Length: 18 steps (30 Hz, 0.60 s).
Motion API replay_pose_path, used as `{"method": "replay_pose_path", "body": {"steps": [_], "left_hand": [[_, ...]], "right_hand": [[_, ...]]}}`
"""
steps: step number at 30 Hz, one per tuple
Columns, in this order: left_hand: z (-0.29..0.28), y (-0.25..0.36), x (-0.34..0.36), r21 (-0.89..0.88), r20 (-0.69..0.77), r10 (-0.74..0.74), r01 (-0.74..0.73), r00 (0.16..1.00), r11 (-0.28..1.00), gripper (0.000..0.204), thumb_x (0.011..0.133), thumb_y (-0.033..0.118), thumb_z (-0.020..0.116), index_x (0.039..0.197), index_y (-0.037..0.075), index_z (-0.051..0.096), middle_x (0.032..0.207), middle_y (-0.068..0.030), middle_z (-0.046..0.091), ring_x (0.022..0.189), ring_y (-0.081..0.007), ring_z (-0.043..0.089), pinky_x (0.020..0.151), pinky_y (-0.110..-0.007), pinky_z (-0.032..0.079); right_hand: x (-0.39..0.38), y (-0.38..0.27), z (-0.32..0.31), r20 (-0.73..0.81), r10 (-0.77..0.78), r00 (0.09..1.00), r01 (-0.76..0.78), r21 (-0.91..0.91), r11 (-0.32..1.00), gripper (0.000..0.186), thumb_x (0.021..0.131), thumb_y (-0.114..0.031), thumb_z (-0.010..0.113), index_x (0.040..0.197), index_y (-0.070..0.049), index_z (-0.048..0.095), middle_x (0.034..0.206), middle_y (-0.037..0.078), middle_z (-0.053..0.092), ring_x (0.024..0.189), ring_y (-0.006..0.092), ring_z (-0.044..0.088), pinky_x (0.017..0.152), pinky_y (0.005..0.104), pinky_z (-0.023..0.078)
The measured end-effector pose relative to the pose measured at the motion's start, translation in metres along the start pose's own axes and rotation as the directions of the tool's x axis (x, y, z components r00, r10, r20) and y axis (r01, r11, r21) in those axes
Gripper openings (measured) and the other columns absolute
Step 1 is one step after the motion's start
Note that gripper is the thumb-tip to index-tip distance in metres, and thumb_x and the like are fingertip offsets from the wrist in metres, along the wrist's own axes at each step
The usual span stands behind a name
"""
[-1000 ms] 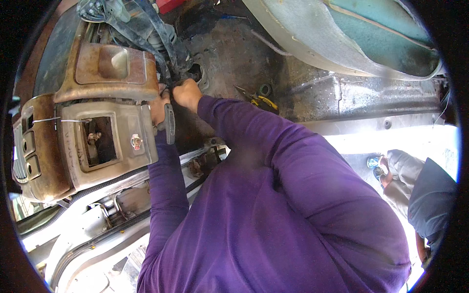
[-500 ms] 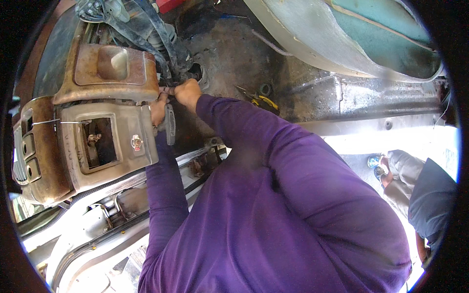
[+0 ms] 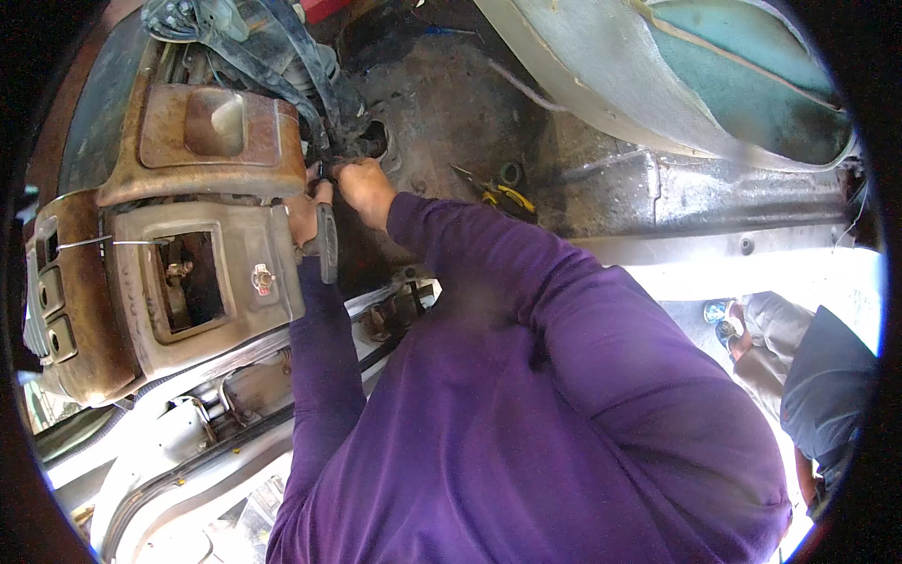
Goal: The person works inside the driver's side footwell of a vehicle, using pliers and electrical tape to repair a wiring harness. They strip wire ends, twist them together, and wrap the connection with tape. A second person is visible outside the vehicle during the process.
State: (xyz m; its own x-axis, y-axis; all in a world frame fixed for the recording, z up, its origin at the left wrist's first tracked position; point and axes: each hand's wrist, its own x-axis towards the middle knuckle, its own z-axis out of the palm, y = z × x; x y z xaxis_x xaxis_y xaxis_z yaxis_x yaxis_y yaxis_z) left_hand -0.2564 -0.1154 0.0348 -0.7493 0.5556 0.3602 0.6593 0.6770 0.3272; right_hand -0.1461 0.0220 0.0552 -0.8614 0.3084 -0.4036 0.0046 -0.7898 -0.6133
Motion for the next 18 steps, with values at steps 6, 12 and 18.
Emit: {"method": "replay_pose_path", "body": {"steps": [6,12,18], "left_hand": [[-0.008,0.019,-0.001,0.499,-0.049,-0.039,0.058,0.998,0.865,0.048,0.091,0.033,0.074,0.130,0.005,0.065,0.128,-0.0151,0.069,0.111,-0.0355,0.064,0.099,-0.044,0.047],[-0.010,0.003,0.008,0.181,-0.006,-0.043,0.043,0.999,0.982,0.044,0.091,0.029,0.073,0.128,0.006,0.067,0.125,-0.0150,0.070,0.108,-0.0339,0.065,0.096,-0.042,0.048],[-0.005,-0.013,0.012,0.039,0.024,-0.016,0.015,1.000,0.999,0.040,0.090,0.025,0.072,0.125,0.006,0.068,0.122,-0.0148,0.070,0.105,-0.0322,0.066,0.093,-0.041,0.049]], "right_hand": [[-0.005,0.000,0.001,-0.021,0.005,1.000,-0.004,0.048,0.999,0.033,0.090,-0.016,0.057,0.106,0.009,0.070,0.103,0.016,0.071,0.097,0.0236,0.062,0.087,0.0394,0.048],[0.006,0.006,-0.005,-0.047,0.004,0.999,-0.008,-0.078,0.997,0.035,0.087,-0.015,0.059,0.107,0.011,0.069,0.102,0.016,0.071,0.094,0.0249,0.063,0.085,0.0392,0.048],[0.027,0.013,-0.008,-0.049,0.028,0.998,-0.034,-0.126,0.991,0.035,0.085,-0.013,0.061,0.108,0.012,0.069,0.103,0.018,0.071,0.094,0.0265,0.063,0.085,0.0398,0.049]]}}
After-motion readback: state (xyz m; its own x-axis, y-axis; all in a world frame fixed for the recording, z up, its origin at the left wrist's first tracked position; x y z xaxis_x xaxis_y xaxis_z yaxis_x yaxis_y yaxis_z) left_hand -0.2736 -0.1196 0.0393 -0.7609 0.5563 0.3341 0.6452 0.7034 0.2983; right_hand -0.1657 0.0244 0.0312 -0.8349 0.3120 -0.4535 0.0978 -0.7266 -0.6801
